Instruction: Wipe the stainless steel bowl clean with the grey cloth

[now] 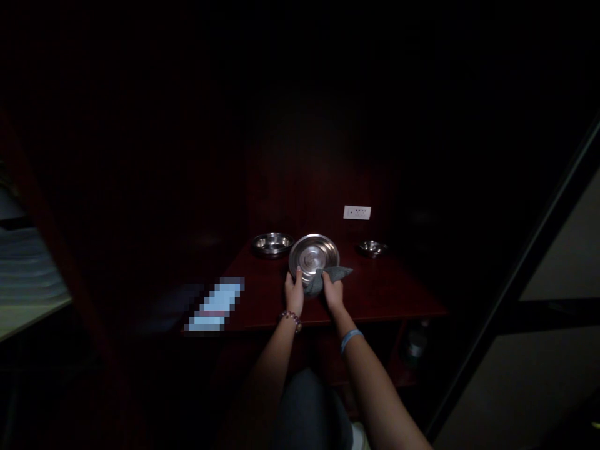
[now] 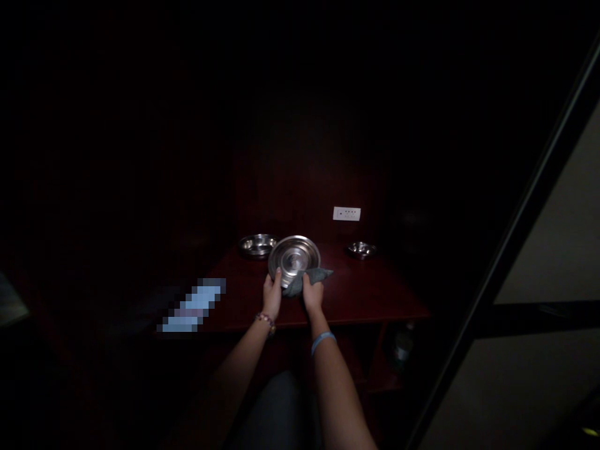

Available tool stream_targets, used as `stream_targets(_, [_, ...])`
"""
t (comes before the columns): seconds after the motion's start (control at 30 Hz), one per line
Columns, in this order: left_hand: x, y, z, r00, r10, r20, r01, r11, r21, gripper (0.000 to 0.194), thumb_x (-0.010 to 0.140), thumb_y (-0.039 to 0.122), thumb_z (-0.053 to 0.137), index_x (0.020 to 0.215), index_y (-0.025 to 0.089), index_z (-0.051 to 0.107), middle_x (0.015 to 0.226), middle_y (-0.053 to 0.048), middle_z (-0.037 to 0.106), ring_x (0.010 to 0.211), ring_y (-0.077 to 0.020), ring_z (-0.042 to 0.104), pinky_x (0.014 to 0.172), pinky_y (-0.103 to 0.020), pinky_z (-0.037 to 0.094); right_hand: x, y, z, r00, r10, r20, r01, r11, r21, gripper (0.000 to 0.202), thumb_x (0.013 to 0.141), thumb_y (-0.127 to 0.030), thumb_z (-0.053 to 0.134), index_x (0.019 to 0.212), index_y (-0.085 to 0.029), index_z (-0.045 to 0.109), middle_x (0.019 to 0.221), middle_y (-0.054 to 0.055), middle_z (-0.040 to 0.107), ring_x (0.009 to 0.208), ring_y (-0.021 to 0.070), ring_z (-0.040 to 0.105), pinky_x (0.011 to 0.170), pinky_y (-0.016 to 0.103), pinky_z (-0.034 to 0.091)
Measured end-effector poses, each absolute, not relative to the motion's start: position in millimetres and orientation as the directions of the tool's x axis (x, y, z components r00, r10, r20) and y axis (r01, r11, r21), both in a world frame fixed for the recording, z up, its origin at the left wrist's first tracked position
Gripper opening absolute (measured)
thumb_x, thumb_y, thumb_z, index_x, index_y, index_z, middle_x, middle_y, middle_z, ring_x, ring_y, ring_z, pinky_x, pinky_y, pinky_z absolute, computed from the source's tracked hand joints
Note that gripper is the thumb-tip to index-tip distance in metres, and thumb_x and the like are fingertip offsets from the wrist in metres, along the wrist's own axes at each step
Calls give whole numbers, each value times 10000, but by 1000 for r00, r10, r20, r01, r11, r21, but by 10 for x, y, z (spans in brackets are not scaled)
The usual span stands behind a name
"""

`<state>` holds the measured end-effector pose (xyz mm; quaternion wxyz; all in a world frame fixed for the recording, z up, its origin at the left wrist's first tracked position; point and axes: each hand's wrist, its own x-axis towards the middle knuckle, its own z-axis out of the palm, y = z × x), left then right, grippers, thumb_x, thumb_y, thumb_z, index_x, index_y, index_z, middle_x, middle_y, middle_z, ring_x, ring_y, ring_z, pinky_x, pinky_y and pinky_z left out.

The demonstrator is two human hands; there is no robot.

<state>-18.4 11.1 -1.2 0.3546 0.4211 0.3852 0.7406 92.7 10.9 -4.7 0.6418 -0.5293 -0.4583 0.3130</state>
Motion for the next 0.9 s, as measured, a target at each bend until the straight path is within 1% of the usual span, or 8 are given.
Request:
stream_targets(0.13, [-170, 131, -46, -347, 865, 363, -175, -440, 881, 401, 850, 387, 606, 1182, 162, 591, 1246, -129, 649, 1117, -201, 627, 1005, -333, 445, 928, 95, -31, 398, 881, 254, 86, 240, -967, 388, 830, -411, 569, 1009, -106, 729, 1056, 156, 740, 1054, 243, 693, 892, 271, 517])
stream_targets(0.3, [-135, 106, -50, -286, 873, 395, -113, -440, 891, 537, 783, 306, 685, 1274, 165, 520, 1302, -134, 616, 1191, -218, 588, 1071, -364, 391, 929, 100, -36, 406, 879, 250, 70, 243, -967, 403, 833, -408, 563, 1022, -91, 724, 1070, 171, 733, 1054, 258, 692, 907, 291, 513])
stream_targets(0.4, [-132, 100, -45, -262, 876, 405, -108, -444, 890, 583, 776, 284, 682, 1310, 158, 485, 1339, -144, 590, 1224, -225, 565, 1084, -377, 375, 929, 111, -46, 403, 880, 252, 57, 251, -966, 417, 830, -406, 563, 1042, -83, 718, 1074, 178, 730, 1044, 265, 695, 900, 304, 518])
stream_targets(0.53, [-145, 100, -46, -268, 881, 389, -98, -427, 899, 562, 776, 246, 660, 1303, 151, 489, 1327, -149, 596, 1230, -237, 558, 1086, -395, 371, 927, 115, -46, 394, 887, 240, 51, 240, -970, 431, 821, -419, 575, 1051, -85, 720, 1068, 176, 732, 1042, 264, 697, 896, 302, 518])
stream_targets(0.67, [-148, 93, -43, -298, 867, 398, -116, -447, 887, 494, 778, 220, 636, 1257, 168, 530, 1315, -122, 606, 1222, -224, 565, 1102, -383, 355, 924, 107, -40, 387, 894, 224, 44, 225, -973, 430, 813, -433, 582, 1036, -94, 726, 1055, 170, 738, 1032, 260, 701, 881, 293, 522])
stream_targets(0.8, [-152, 114, -53, -326, 874, 361, -172, -430, 886, 402, 794, 221, 613, 1192, 173, 581, 1244, -103, 647, 1166, -217, 597, 1073, -368, 390, 921, 107, -43, 394, 889, 234, 42, 237, -971, 417, 809, -427, 586, 1023, -97, 726, 1048, 166, 740, 1025, 258, 703, 878, 293, 524])
stream_targets(0.9, [-165, 150, -80, -331, 879, 343, -197, -420, 886, 369, 839, 239, 554, 1198, 163, 589, 1251, -104, 644, 1161, -214, 595, 1054, -352, 406, 922, 116, -46, 386, 888, 250, 45, 253, -966, 396, 804, -414, 593, 1006, -101, 727, 1051, 163, 740, 1026, 253, 702, 882, 289, 521])
